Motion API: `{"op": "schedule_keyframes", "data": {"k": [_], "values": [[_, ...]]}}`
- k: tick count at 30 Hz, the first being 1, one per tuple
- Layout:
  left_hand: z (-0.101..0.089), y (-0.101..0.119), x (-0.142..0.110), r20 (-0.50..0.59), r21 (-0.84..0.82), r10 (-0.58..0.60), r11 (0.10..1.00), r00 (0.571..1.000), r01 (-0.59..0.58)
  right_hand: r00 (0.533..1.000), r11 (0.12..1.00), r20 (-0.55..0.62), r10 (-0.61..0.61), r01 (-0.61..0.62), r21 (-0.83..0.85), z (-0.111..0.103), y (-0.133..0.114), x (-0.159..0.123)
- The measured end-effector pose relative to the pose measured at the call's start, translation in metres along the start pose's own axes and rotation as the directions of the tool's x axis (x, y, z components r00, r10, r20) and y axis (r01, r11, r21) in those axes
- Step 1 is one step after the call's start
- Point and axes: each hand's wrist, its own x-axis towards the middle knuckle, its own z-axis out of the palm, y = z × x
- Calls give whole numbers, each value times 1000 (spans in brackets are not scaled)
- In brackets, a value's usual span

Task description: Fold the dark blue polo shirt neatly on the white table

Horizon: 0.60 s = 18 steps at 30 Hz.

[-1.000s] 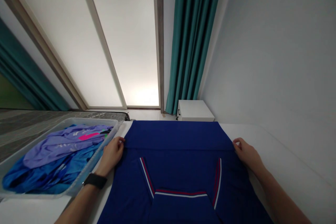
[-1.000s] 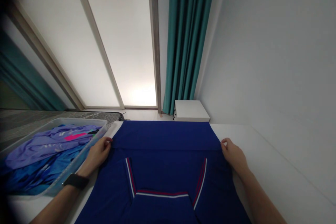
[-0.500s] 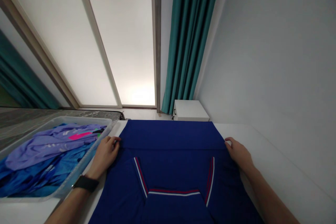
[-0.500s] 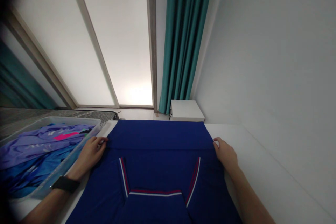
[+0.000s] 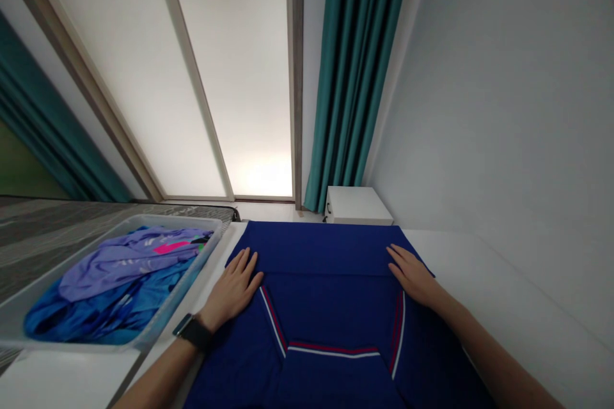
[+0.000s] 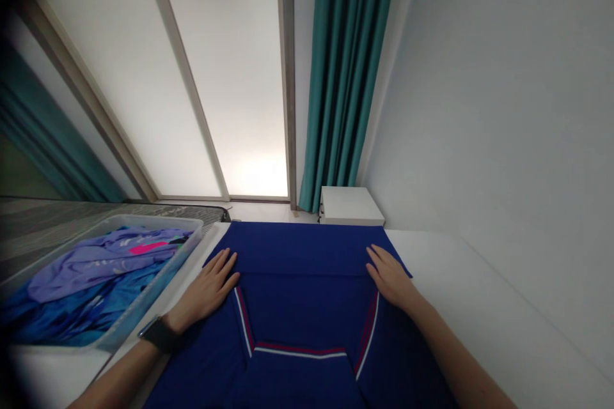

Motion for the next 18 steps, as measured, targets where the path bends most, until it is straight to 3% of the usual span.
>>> {"op": "schedule_keyframes", "data": {"k": [4, 7, 14, 18], "values": [[0, -6, 0, 91, 63, -52, 997, 994, 46, 993, 1000, 115, -19, 21, -20, 11, 9, -1], [-9, -4, 8, 101, 83, -38, 996, 994, 29, 986, 1000, 168, -7, 11, -24, 10, 14, 2], [-7, 21, 61, 80, -48, 232, 972, 970, -228, 996, 999, 73, -43, 44, -14, 8, -15, 45], [5, 39, 89, 130, -70, 295, 955, 947, -288, 996, 1000, 91, 6, -5, -9, 15, -36, 76]]}}
